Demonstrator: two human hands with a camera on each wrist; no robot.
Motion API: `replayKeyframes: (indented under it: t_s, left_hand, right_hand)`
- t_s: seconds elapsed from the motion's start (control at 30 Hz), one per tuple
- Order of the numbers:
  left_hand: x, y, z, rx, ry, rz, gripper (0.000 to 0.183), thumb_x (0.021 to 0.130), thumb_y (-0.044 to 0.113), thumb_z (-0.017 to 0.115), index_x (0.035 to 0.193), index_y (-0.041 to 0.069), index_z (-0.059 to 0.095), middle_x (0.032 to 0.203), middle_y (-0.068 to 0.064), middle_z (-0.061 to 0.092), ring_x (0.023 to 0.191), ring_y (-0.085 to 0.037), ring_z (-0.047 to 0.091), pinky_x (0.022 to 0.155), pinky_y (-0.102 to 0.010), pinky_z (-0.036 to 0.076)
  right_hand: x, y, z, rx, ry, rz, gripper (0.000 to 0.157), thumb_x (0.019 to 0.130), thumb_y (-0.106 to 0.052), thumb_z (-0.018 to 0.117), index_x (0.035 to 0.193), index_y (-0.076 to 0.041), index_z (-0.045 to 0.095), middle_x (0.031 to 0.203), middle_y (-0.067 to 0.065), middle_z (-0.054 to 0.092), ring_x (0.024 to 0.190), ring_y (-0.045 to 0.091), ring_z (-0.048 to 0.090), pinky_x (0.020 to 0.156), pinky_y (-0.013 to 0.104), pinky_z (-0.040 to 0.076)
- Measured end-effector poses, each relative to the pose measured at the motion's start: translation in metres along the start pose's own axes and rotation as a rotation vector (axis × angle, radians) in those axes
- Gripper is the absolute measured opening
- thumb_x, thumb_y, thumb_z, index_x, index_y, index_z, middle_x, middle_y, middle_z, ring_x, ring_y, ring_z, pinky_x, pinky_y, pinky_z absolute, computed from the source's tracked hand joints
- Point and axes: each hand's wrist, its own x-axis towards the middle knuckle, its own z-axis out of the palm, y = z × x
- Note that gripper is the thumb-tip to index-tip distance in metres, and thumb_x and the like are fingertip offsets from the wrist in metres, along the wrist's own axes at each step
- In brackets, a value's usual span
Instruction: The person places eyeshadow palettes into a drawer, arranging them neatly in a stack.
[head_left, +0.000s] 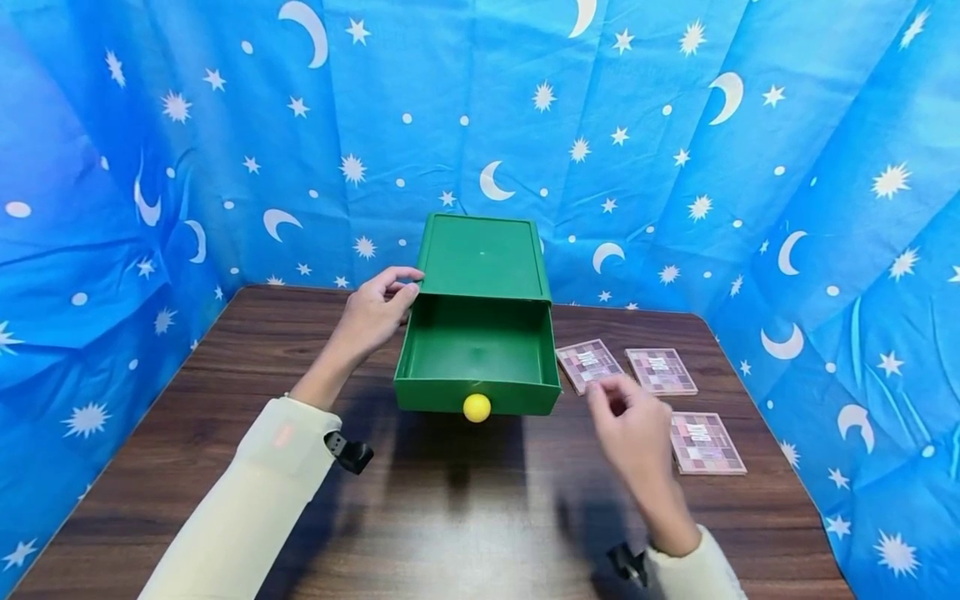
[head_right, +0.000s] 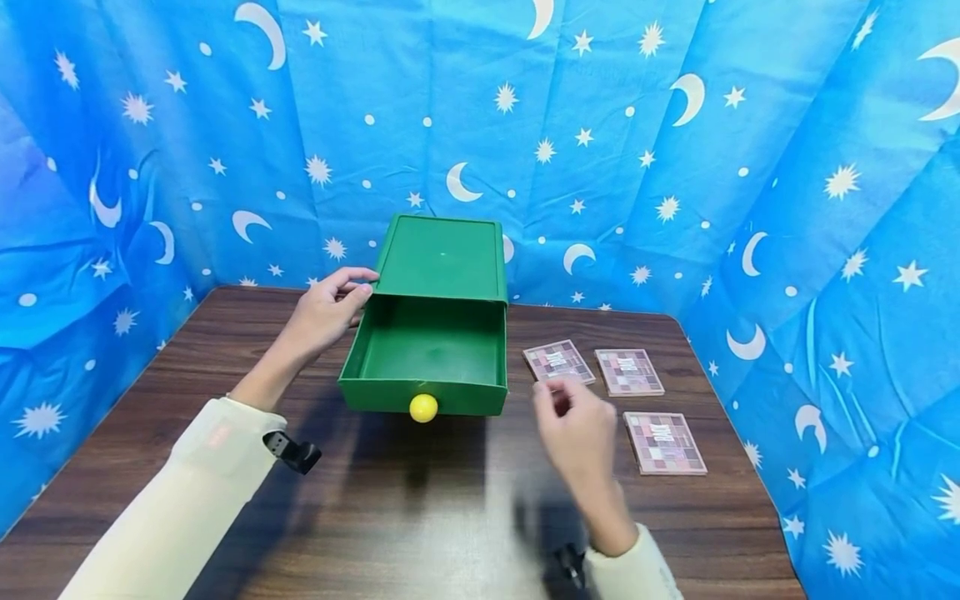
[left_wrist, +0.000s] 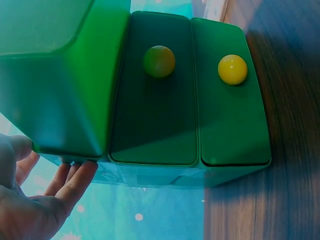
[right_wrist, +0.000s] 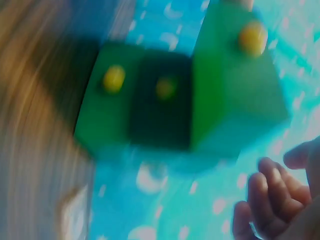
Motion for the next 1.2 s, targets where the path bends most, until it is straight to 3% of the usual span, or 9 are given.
replayKeyframes:
  t_s: [0.1,0.2,0.33,0.43,0.53,0.63,1.0,1.1,1.2]
  left_hand:
    - [0.0,0.0,-0.001,-0.005,0.008,0.0,0.038,0.108,0.038,0.047,0.14,0.023,0.058,0.126,-0.013,0.066,0.095,-0.029,0.061,0.081,-0.037,0.051]
    - [0.001,0.0,-0.001,-0.001,0.004,0.001,0.038,0.108,0.038,0.047,0.14,0.023,0.058,0.126,-0.012,0.066,0.094,-0.028,0.061,0.08,-0.037,0.051]
    - [0.002,-0.002,0.0,0.001,-0.007,0.0,0.039,0.108,0.039,0.046,0.141,0.023,0.057,0.127,-0.012,0.066,0.096,-0.03,0.061,0.081,-0.038,0.051]
    - [0.003,-0.002,0.0,-0.002,-0.006,0.002,0.039,0.108,0.039,0.046,0.142,0.023,0.057,0.127,-0.012,0.066,0.097,-0.03,0.061,0.081,-0.038,0.051]
    - [0.002,-0.002,0.0,0.002,-0.006,0.002,0.038,0.108,0.038,0.047,0.141,0.023,0.057,0.126,-0.012,0.066,0.096,-0.029,0.062,0.081,-0.038,0.051]
    - [0.001,-0.003,0.0,0.006,-0.011,0.004,0.038,0.108,0.037,0.047,0.141,0.023,0.057,0.125,-0.012,0.067,0.094,-0.029,0.061,0.08,-0.038,0.05]
    - [0.001,-0.004,0.0,-0.006,0.002,0.011,0.036,0.108,0.035,0.047,0.141,0.024,0.058,0.123,-0.012,0.067,0.095,-0.032,0.062,0.08,-0.039,0.049]
    - [0.001,-0.005,0.0,-0.007,0.004,0.016,0.037,0.108,0.037,0.047,0.141,0.024,0.058,0.123,-0.012,0.067,0.093,-0.029,0.061,0.08,-0.038,0.05]
    - [0.002,-0.005,0.0,-0.008,0.009,0.019,0.037,0.108,0.038,0.047,0.14,0.024,0.058,0.122,-0.012,0.068,0.092,-0.027,0.06,0.079,-0.038,0.05]
  right_hand:
    - [0.016,0.035,-0.01,-0.133,-0.153,0.112,0.013,0.093,-0.021,0.069,0.089,-0.01,0.076,0.072,0.006,0.07,0.064,0.019,0.061,0.064,0.034,0.047]
    - [0.028,0.072,-0.019,-0.3,-0.335,0.184,0.03,0.094,-0.03,0.066,0.107,-0.003,0.073,0.096,0.018,0.075,0.089,0.037,0.069,0.078,0.049,0.052]
    - [0.036,0.112,-0.029,-0.478,-0.553,0.348,0.063,0.094,-0.039,0.064,0.134,0.009,0.054,0.131,0.039,0.054,0.118,0.059,0.051,0.093,0.068,0.045]
    - [0.038,0.135,-0.034,-0.554,-0.688,0.517,0.083,0.093,-0.045,0.065,0.144,0.013,0.037,0.136,0.047,0.035,0.12,0.065,0.039,0.096,0.073,0.04]
    - [0.036,0.152,-0.035,-0.596,-0.78,0.631,0.089,0.091,-0.045,0.069,0.143,0.016,0.03,0.128,0.046,0.035,0.115,0.061,0.04,0.096,0.071,0.041]
    - [0.032,0.162,-0.033,-0.616,-0.811,0.685,0.09,0.089,-0.044,0.073,0.14,0.016,0.029,0.121,0.044,0.037,0.109,0.057,0.043,0.094,0.069,0.044]
    - [0.039,0.174,-0.031,-0.573,-0.749,0.746,0.095,0.086,-0.048,0.076,0.143,0.007,0.022,0.122,0.045,0.037,0.111,0.058,0.041,0.096,0.069,0.042]
    - [0.041,0.171,-0.032,-0.566,-0.713,0.711,0.095,0.085,-0.049,0.075,0.143,0.007,0.026,0.121,0.044,0.039,0.11,0.057,0.041,0.095,0.069,0.041]
    - [0.047,0.158,-0.034,-0.523,-0.675,0.617,0.094,0.083,-0.047,0.076,0.145,0.006,0.029,0.123,0.043,0.041,0.11,0.056,0.042,0.092,0.07,0.038]
